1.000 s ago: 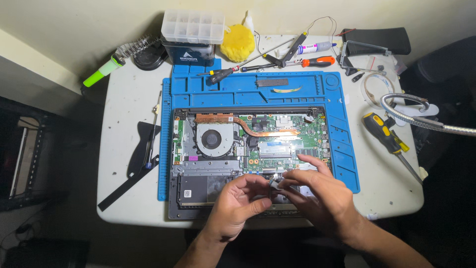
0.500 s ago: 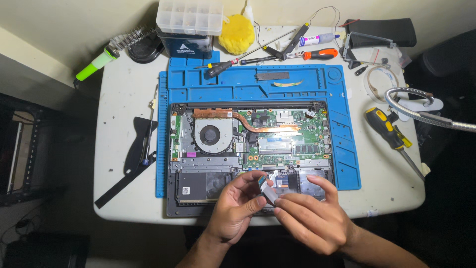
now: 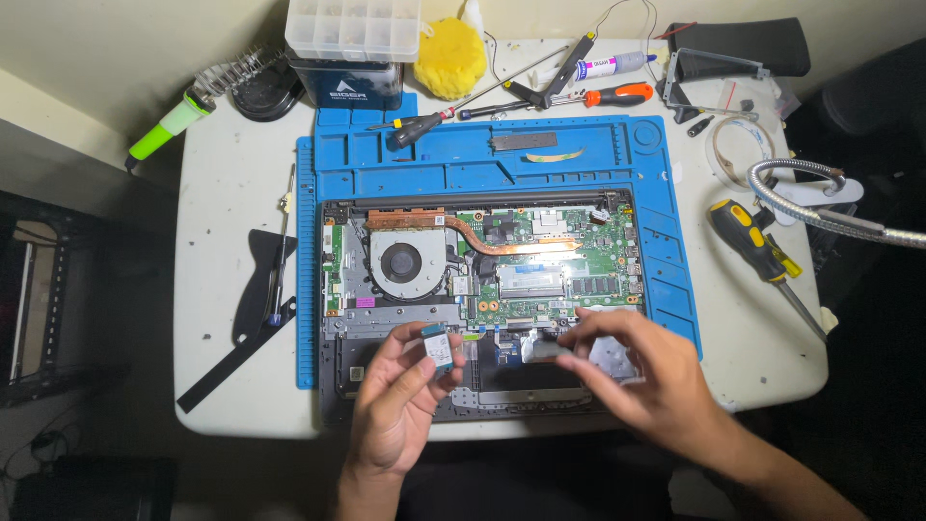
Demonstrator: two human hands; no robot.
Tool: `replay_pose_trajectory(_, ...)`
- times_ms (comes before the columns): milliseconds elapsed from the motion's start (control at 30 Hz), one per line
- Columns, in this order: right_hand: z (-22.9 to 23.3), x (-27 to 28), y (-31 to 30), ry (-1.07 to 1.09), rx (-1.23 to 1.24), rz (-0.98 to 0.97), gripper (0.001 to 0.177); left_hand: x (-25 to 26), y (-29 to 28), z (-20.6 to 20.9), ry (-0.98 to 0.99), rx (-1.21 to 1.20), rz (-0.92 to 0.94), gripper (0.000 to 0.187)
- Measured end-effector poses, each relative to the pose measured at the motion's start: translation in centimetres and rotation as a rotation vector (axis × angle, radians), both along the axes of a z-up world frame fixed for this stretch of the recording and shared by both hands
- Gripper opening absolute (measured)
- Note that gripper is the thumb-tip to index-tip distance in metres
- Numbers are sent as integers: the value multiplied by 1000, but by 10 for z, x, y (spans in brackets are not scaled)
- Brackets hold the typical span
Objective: The person is repairing a laptop by applying thermal paste to the CPU and GPU areas using a small spatula. They then place a thermal pad over the components and secure it with screws using a screwdriver.
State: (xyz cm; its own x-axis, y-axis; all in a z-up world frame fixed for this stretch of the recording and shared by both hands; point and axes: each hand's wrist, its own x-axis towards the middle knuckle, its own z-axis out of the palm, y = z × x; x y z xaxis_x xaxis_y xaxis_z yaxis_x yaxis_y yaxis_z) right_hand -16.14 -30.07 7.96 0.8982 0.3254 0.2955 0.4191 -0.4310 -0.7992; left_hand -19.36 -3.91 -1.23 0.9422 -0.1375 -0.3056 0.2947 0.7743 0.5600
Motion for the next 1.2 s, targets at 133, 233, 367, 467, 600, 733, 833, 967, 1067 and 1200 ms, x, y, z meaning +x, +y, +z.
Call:
replay_pose_trajectory(133,-17,33,-7,119,-66,-11,24,-2,16,-1,-82,264,49,25)
replay_pose_trajectory(233,-25,52,-3,179,-111,25,26,-4,25,-2,-123,497,115,25)
replay_pose_trajectory(367,-26,65,6,247,-78,115,29,0,32,9,-83,802,116,31)
replay_pose_trajectory(467,-25,70,10,337,-44,169,31,1,30,13,-122,869,119,28)
replay_pose_trajectory(600,-35,83,5,459,-125,119,30,0,26,15,-182,903,107,19)
replay_pose_trajectory(733,-40,88,4,400,-210,49,28,1,25,16,-217,969,97,18)
replay_pose_trajectory(833,-43,90,5,340,-314,5,32,3,25,14,-215,972,84,18)
replay_pose_trajectory(967,-52,87,3,256,-365,-3,37,7,25,17,-237,977,56,18)
replay_pose_trajectory(1067,-54,87,1,218,-369,-25,41,12,26,21,-251,975,27,17)
replay_pose_trajectory(1200,-52,87,0,182,-373,-25,37,18,24,24,-217,942,-35,15)
